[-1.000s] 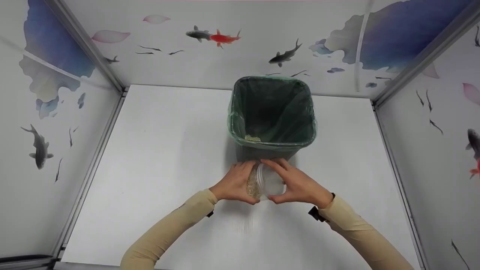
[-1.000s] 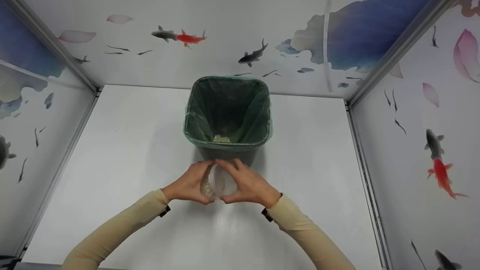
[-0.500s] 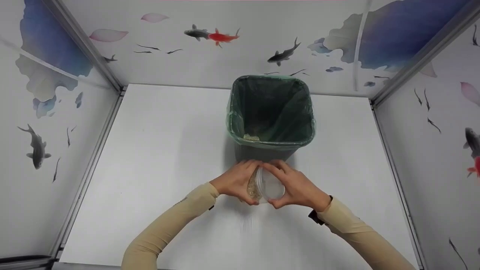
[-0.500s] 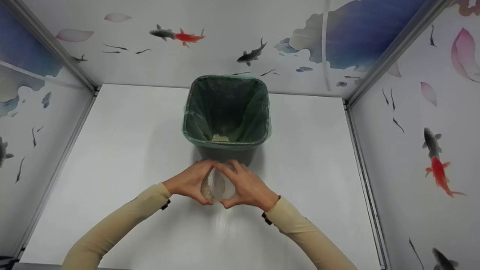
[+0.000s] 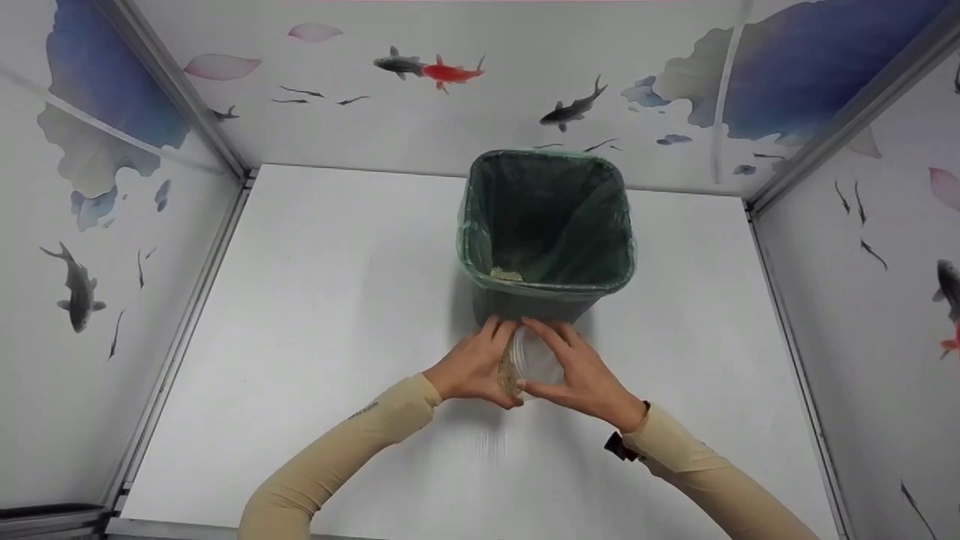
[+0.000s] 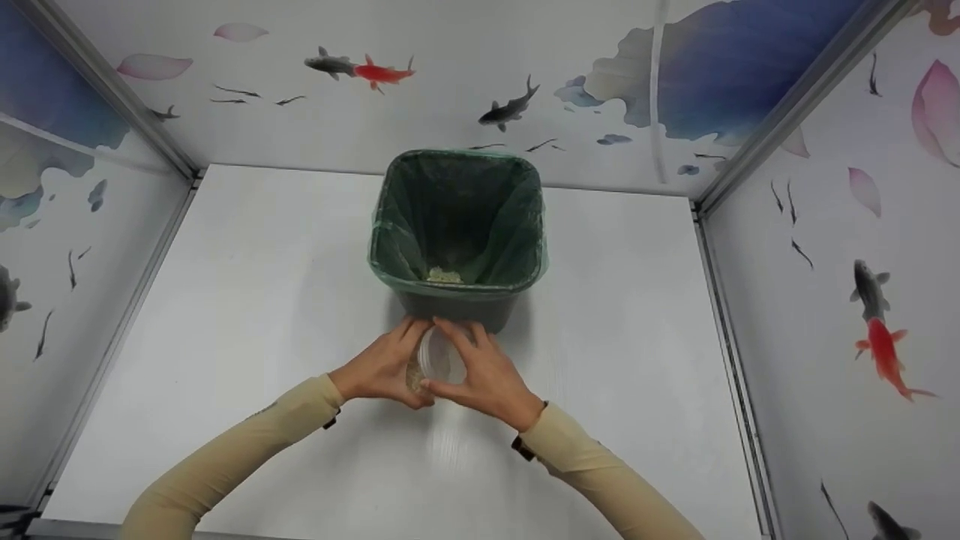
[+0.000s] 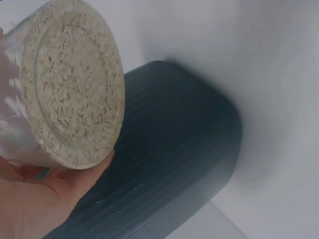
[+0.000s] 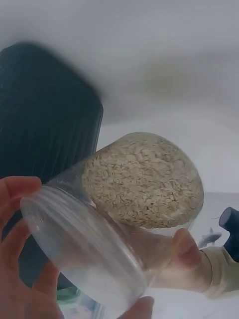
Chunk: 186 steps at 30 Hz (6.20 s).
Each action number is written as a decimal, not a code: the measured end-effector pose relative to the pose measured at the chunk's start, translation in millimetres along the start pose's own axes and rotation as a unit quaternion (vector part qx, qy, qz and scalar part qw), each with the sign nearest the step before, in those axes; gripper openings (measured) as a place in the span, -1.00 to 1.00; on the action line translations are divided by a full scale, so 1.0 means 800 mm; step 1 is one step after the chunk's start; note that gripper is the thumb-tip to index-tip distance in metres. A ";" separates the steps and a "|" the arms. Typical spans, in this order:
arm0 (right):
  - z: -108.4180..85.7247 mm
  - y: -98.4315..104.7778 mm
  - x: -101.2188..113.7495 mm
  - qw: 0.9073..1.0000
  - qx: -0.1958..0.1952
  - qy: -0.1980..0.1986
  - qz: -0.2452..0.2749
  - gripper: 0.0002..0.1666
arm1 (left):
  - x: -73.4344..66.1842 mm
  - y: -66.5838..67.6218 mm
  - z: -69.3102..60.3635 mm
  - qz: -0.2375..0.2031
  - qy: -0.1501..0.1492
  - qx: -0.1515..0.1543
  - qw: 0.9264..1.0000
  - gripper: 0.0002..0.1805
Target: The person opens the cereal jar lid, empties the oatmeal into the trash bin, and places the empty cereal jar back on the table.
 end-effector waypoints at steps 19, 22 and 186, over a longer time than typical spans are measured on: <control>0.005 0.014 -0.002 0.982 0.073 0.170 -0.024 -0.02 | 0.011 0.009 0.000 -0.055 -0.028 0.066 0.996 0.13; 0.009 0.018 0.001 0.979 0.109 0.171 -0.013 0.06 | 0.011 0.014 -0.004 -0.065 -0.020 0.063 0.996 0.12; 0.018 0.112 -0.221 0.973 0.085 -0.143 -0.158 -0.30 | 0.057 0.147 -0.032 -0.240 0.022 0.058 0.969 0.17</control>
Point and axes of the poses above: each hand's wrist, its own z-axis towards the middle knuckle, its own y-axis out of the back of the hand, x = y × z, the point moved 1 cm from there along z, towards the middle knuckle, and after that the axes turned 6 degrees about -x, right-handed, at the moved point
